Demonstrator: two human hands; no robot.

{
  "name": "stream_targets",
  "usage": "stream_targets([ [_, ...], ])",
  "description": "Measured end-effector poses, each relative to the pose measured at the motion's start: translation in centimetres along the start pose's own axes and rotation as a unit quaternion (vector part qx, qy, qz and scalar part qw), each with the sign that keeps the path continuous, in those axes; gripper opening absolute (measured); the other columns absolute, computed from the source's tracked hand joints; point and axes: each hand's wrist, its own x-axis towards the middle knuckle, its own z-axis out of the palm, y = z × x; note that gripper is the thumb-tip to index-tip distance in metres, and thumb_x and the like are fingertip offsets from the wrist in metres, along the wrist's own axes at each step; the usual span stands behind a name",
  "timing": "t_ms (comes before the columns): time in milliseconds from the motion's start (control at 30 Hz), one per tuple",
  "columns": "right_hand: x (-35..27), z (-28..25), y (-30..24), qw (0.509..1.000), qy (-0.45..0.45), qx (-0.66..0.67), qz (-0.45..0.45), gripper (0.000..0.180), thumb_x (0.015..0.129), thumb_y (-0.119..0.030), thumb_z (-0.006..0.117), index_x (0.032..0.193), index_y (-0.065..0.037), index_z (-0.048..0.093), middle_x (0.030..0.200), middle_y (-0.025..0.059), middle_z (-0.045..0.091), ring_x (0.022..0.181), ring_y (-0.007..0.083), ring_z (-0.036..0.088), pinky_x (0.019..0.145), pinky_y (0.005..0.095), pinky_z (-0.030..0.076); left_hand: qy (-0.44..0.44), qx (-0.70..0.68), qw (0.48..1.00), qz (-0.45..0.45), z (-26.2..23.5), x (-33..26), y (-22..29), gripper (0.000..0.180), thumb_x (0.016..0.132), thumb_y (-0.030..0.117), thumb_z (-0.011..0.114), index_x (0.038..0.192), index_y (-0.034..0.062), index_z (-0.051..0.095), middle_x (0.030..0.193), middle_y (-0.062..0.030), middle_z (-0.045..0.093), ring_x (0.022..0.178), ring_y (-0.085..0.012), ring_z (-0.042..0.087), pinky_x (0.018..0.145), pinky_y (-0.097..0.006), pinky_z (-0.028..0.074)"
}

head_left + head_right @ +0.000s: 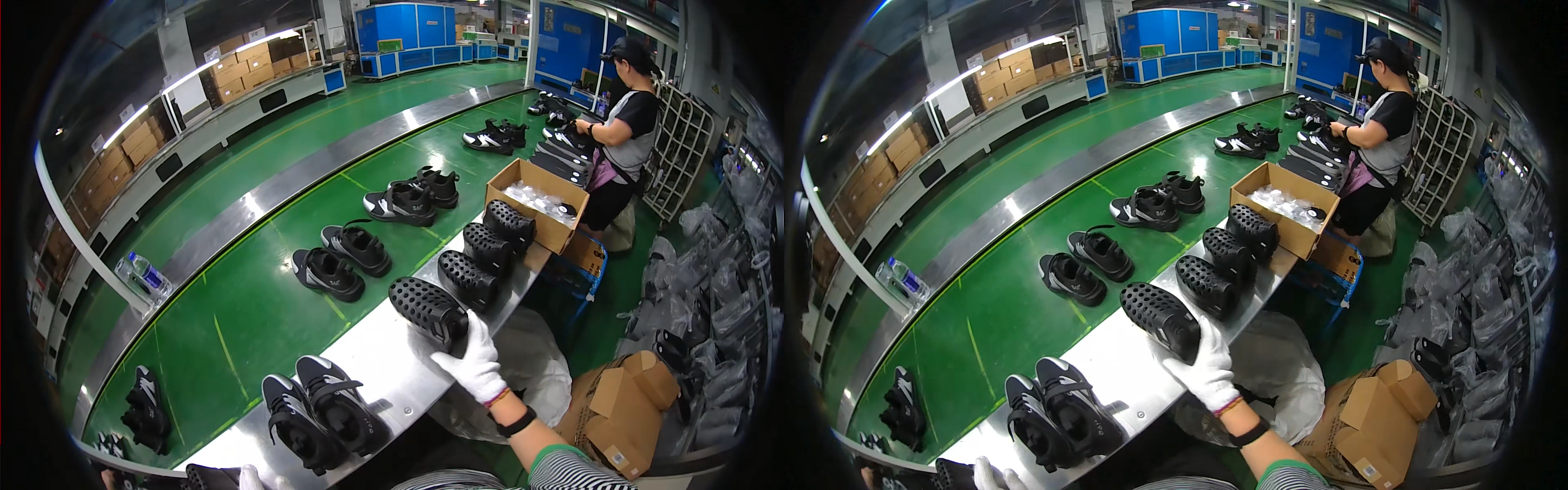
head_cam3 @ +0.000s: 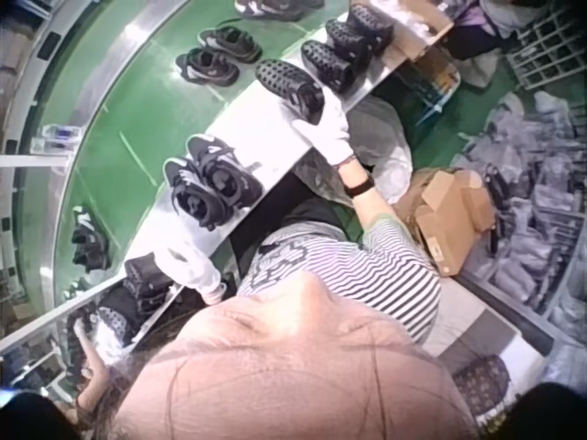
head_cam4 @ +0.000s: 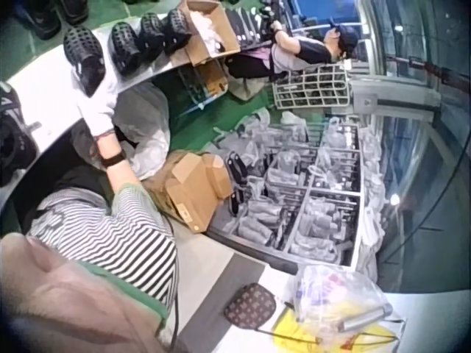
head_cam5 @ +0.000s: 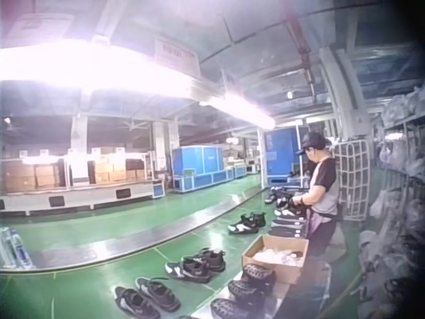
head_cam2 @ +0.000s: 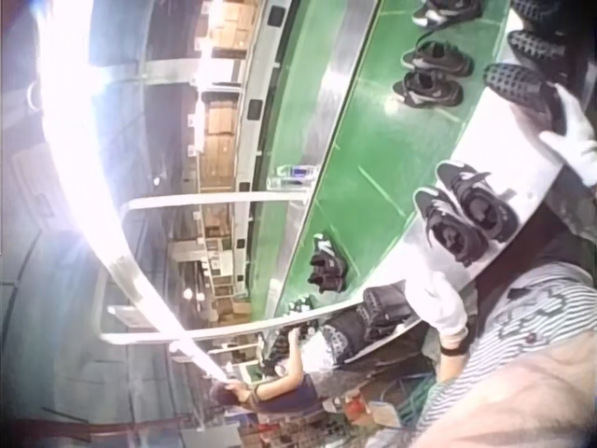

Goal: Inspect and organize shoes on a conveyor belt and assembly line.

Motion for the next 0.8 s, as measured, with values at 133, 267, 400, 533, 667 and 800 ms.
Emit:
stream_targets([
  [133, 1.6, -4.8, 2.5, 0.999, 0.03, -0.015, -0.021, 0.084, 0.074, -0.021, 0.091, 0.143, 0.001, 0.049, 0.138, 0.0222, 0.056, 0.13, 0.0379, 0.056, 0.112, 0.043, 0.046, -0.004, 0.025, 0.998, 0.05, -0.3, 0.1, -0.3, 0.028, 0.096, 0.008, 0.074, 0.118, -0.0089, 0.068, 0.115, -0.0236, 0.071, 0.101, -0.0381, 0.069, 0.093, -0.043, 0.057],
  [267, 5.9, -4.9, 6.0, 0.991, 0.078, -0.106, 0.035, 0.078, 0.076, -0.027, 0.091, 0.139, -0.001, 0.054, 0.135, 0.0224, 0.058, 0.125, 0.0389, 0.058, 0.107, 0.0437, 0.049, -0.012, 0.029, 0.999, 0.013, 0.3, 0.4, 0.2, 0.023, 0.097, 0.005, 0.072, 0.115, -0.0085, 0.069, 0.112, -0.0233, 0.072, 0.099, -0.0372, 0.07, 0.091, -0.044, 0.057],
  [400, 7.9, -1.7, 7.3, 0.985, 0.018, -0.159, 0.066, 0.089, 0.074, -0.048, 0.089, 0.141, -0.004, 0.051, 0.138, 0.0222, 0.056, 0.128, 0.0411, 0.055, 0.11, 0.0487, 0.045, -0.016, 0.025, 0.999, 0.029, 0.6, 0.8, 0.9, 0.019, 0.098, 0.004, 0.07, 0.112, -0.0083, 0.07, 0.109, -0.0231, 0.072, 0.097, -0.0366, 0.07, 0.09, -0.044, 0.058],
  [533, 8.0, -0.6, 7.8, 0.98, 0.018, -0.146, 0.131, 0.088, 0.072, -0.049, 0.089, 0.139, -0.005, 0.052, 0.134, 0.0211, 0.058, 0.124, 0.041, 0.056, 0.107, 0.0499, 0.046, -0.017, 0.047, 0.998, 0.04, 0.4, 0.8, 0.9, 0.021, 0.097, 0.005, 0.072, 0.114, -0.0083, 0.07, 0.11, -0.0227, 0.072, 0.098, -0.0362, 0.07, 0.09, -0.043, 0.058],
  [667, 7.5, -1.1, 8.6, 0.976, 0.035, -0.165, 0.134, 0.088, 0.071, -0.048, 0.089, 0.138, -0.006, 0.052, 0.131, 0.0209, 0.06, 0.122, 0.0408, 0.058, 0.105, 0.0505, 0.047, -0.01, 0.033, 0.999, 0.037, 0.6, 0.6, 0.4, 0.024, 0.097, 0.006, 0.072, 0.117, -0.0084, 0.069, 0.112, -0.0222, 0.072, 0.1, -0.0365, 0.07, 0.091, -0.042, 0.057],
  [800, 7.3, -2.3, 8.8, 0.979, 0.019, -0.183, 0.092, 0.088, 0.071, -0.05, 0.09, 0.138, -0.005, 0.054, 0.13, 0.0214, 0.06, 0.123, 0.0405, 0.058, 0.105, 0.0489, 0.048, -0.018, 0.051, 0.998, 0.042, 0.9, 0.4, -0.3, 0.028, 0.098, 0.008, 0.071, 0.121, -0.008, 0.068, 0.115, -0.0222, 0.071, 0.103, -0.0363, 0.069, 0.093, -0.042, 0.057],
])
